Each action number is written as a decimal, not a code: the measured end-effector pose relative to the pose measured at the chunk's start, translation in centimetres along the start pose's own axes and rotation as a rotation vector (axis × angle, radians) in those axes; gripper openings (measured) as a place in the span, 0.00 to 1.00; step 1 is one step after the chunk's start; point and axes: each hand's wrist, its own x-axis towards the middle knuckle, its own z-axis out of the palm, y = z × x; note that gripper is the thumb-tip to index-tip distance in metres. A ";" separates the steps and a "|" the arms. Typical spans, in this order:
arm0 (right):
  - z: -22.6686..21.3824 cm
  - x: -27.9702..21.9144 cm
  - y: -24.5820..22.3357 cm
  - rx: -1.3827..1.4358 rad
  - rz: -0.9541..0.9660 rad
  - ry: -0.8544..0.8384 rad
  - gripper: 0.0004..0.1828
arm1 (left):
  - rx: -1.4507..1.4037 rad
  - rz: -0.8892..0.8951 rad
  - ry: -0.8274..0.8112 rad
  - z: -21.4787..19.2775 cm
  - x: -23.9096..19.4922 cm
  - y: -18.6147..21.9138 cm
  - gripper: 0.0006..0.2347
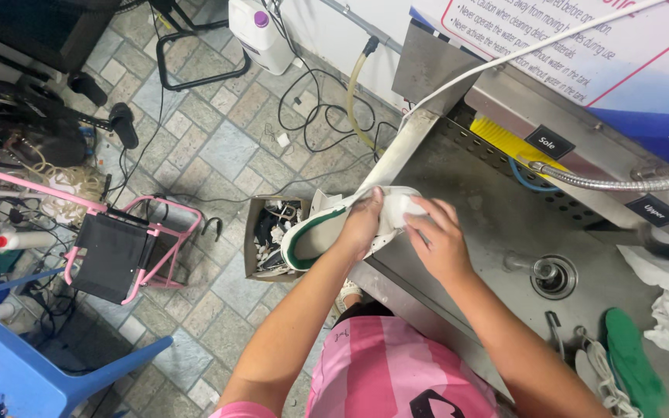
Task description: The person cleans a white sneaker by wiping it with a white cloth, rinsing it under a tap, and spraying the sole with a handheld cleaning device. They then wipe the sole again with the cloth. The task is performed at a stainless steel sink station.
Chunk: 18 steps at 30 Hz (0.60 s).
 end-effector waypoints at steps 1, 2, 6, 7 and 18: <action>0.9 0.3 -0.2 0.010 0.005 0.010 0.14 | 0.032 0.003 0.020 0.1 0.0 -0.2 0.26; 1.4 0.7 -0.3 0.019 0.005 0.024 0.15 | 0.065 0.012 0.039 0.0 0.2 -0.2 0.28; 0.9 0.2 0.3 0.073 0.041 0.004 0.14 | -0.056 0.002 0.018 -0.3 0.2 -0.1 0.25; 0.2 0.0 1.0 0.037 0.063 0.011 0.14 | -0.077 0.010 0.034 -0.3 0.2 0.3 0.26; 2.7 -1.1 1.6 0.300 0.322 0.140 0.20 | 1.357 0.147 -0.087 -2.3 -5.4 6.7 0.53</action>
